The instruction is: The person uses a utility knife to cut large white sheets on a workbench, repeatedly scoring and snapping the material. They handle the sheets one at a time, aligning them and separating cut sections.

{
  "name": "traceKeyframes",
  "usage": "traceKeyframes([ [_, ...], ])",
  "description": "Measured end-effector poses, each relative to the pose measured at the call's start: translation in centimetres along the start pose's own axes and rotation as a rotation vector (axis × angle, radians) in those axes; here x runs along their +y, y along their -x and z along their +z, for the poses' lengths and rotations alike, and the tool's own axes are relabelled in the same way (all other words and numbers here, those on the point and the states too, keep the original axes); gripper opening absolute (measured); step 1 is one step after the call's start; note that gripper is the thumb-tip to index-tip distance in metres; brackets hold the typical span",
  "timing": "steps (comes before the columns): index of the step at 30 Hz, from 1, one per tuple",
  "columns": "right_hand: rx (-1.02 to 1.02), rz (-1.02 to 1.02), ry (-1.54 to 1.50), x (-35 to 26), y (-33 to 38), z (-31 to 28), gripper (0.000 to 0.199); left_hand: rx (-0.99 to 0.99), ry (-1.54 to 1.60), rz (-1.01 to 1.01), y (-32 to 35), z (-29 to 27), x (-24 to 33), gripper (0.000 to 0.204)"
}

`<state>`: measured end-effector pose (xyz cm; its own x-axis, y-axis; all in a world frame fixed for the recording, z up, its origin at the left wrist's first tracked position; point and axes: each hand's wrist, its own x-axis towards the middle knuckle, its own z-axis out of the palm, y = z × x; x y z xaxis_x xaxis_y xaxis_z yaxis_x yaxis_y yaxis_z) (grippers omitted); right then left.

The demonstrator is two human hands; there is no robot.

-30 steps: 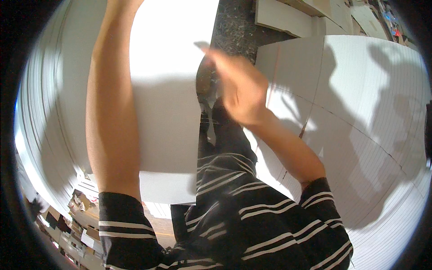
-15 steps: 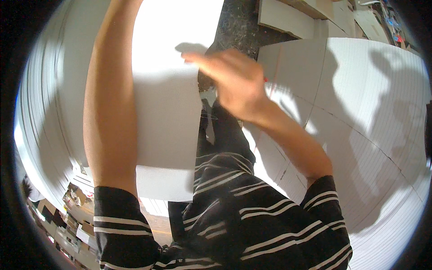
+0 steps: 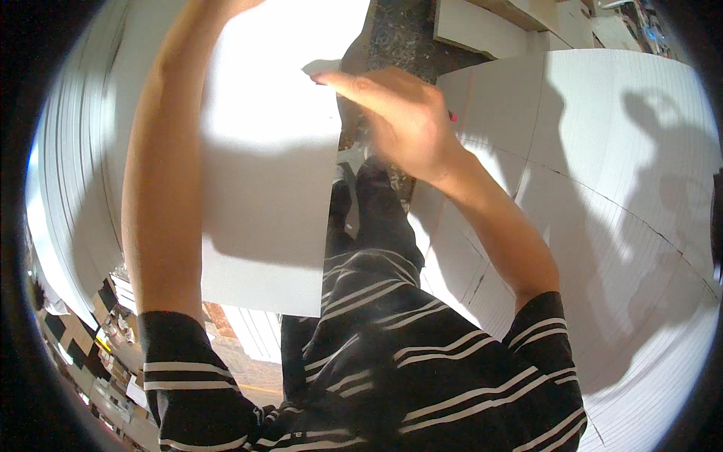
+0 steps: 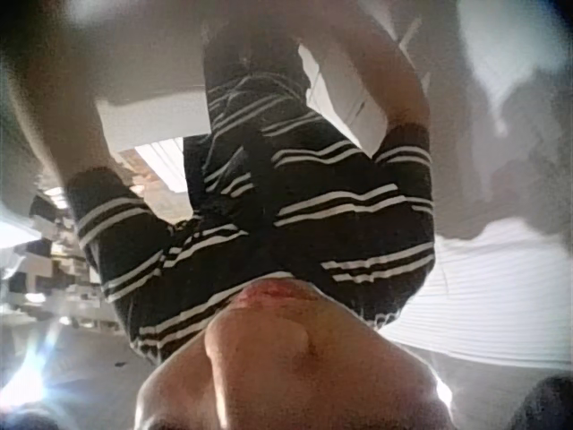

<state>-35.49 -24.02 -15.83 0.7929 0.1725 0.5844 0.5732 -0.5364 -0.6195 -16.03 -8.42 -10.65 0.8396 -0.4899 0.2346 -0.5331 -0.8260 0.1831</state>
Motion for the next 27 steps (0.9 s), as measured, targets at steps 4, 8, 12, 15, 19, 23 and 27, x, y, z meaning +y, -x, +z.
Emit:
traceKeyframes([
  [4,-0.086,-0.038,0.066,-1.3,0.4,-0.9,0.05,-0.09,-0.102,-0.074,2.3,-0.4,-0.2,0.056],
  [8,-0.071,-0.058,0.11,-3.8,2.3,-0.8,0.045,-0.106,0.03,-0.157,1.8,0.4,-0.4,0.058],
  [12,-0.136,-0.027,0.194,-8.5,6.3,0.1,0.044,-0.151,-0.021,-0.178,1.7,0.3,-0.4,0.06],
  [15,-0.126,0.091,0.211,-13.6,9.7,1.7,0.045,-0.119,-0.032,-0.153,1.6,0.0,-0.4,0.062],
  [19,-0.313,0.164,0.025,-20.5,14.4,1.7,0.047,-0.085,-0.013,-0.115,1.5,0.1,-0.6,0.063],
  [23,-0.454,0.141,-0.163,-22.1,17.0,1.7,0.042,-0.113,0.001,-0.128,1.7,0.1,-0.6,0.063],
  [27,-0.085,0.365,-0.073,-15.3,14.2,-0.6,0.039,-0.087,0.038,-0.105,1.8,0.1,-0.4,0.062],
])
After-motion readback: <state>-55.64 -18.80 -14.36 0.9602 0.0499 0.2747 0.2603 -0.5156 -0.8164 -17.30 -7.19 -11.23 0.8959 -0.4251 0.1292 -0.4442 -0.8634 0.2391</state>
